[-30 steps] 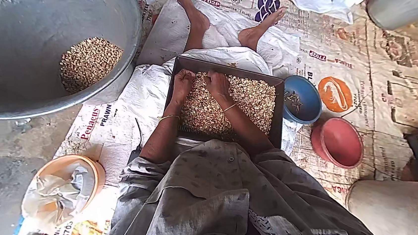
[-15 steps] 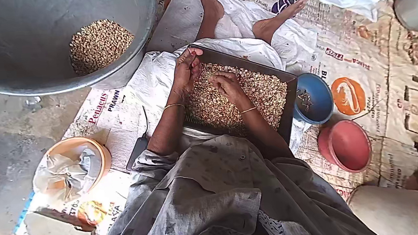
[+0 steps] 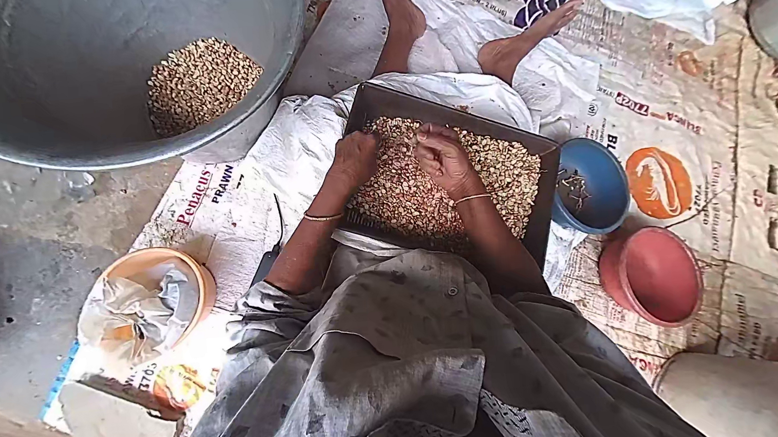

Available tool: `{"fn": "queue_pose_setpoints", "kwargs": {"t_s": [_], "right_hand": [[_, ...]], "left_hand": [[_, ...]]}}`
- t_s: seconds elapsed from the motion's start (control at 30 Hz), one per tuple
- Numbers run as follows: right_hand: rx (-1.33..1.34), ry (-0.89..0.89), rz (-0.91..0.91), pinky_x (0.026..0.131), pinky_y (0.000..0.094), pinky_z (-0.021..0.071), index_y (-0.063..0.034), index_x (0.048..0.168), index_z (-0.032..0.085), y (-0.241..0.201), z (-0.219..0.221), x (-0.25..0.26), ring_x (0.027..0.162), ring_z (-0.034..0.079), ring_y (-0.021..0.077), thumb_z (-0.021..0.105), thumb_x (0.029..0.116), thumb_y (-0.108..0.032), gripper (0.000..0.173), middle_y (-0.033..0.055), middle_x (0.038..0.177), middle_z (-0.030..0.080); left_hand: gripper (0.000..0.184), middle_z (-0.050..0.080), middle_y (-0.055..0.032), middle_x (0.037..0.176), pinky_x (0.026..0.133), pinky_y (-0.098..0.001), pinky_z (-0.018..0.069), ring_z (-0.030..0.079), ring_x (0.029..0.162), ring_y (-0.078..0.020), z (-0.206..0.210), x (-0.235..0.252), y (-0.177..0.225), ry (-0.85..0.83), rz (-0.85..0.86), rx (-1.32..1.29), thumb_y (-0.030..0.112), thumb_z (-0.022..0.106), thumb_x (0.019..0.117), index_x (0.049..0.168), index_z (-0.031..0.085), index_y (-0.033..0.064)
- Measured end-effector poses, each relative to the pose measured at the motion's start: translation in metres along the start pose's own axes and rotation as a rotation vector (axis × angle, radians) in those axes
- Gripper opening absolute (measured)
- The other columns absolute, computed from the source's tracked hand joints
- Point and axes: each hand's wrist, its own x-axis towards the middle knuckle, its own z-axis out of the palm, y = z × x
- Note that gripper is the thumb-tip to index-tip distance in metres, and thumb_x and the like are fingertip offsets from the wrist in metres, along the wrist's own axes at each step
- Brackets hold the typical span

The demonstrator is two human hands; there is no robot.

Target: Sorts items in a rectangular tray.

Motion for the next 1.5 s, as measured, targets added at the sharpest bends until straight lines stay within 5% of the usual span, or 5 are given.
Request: {"fn": "queue_pose_setpoints", "kwargs": {"t_s": [0.23,0.37,0.7,0.9,1.5], "right_hand": [[-0.412,0.181,0.013,0.039,0.0155,0.0295,-0.0042,0.098,0.069,-0.011,0.001,0.024,0.042,0.036,-0.0006,0.043,0.1103,-0.019,0.032,-0.0072,0.062,0.055],[-1.304,-0.065,0.011,0.100,0.0459,0.0512,-0.0047,0.128,0.069,0.002,0.031,0.045,0.111,0.069,0.0269,0.050,0.1047,-0.010,0.031,0.0153,0.119,0.073],[-1.184,0.081,-0.017,0.097,0.0478,0.0525,-0.0029,0.112,0.077,0.015,0.021,0.044,0.103,0.071,0.0271,0.061,0.1011,-0.016,0.023,0.0158,0.106,0.076],[-0.455,0.110,0.046,0.040,0.0167,0.0261,-0.0018,0.097,0.073,-0.007,-0.006,0.036,0.042,0.031,-0.0019,0.059,0.1040,-0.015,0.021,-0.0089,0.056,0.048],[-0.747,0.513,-0.103,0.060,0.0249,0.0390,-0.0007,0.080,0.064,-0.065,-0.076,-0.082,0.059,0.044,0.0042,0.059,0.1042,-0.016,0.029,-0.0011,0.068,0.052]], "left_hand": [[0.030,0.065,-0.0362,0.112,0.085,-0.0636,0.0530,0.066,0.105,-0.0533,0.017,-0.003,0.022,0.041,-0.183,0.153,-0.001,0.048,0.1000,0.126,0.054,-0.0152],[0.031,0.065,-0.0355,0.111,0.083,-0.0640,0.0531,0.067,0.104,-0.0527,0.018,-0.001,0.023,0.033,-0.192,0.174,0.000,0.050,0.0992,0.125,0.055,-0.0146],[0.029,0.066,-0.0345,0.110,0.082,-0.0626,0.0532,0.067,0.103,-0.0516,0.023,0.002,0.022,0.020,-0.194,0.200,0.001,0.055,0.0971,0.122,0.058,-0.0132],[0.029,0.065,-0.0342,0.112,0.084,-0.0606,0.0532,0.067,0.105,-0.0505,0.022,0.004,0.024,-0.022,-0.220,0.245,-0.001,0.046,0.1017,0.126,0.054,-0.0150],[0.026,0.064,-0.0397,0.106,0.082,-0.0710,0.0502,0.064,0.102,-0.0595,0.027,-0.012,0.029,0.078,-0.193,0.272,0.004,0.053,0.1023,0.119,0.058,-0.0148]]}}
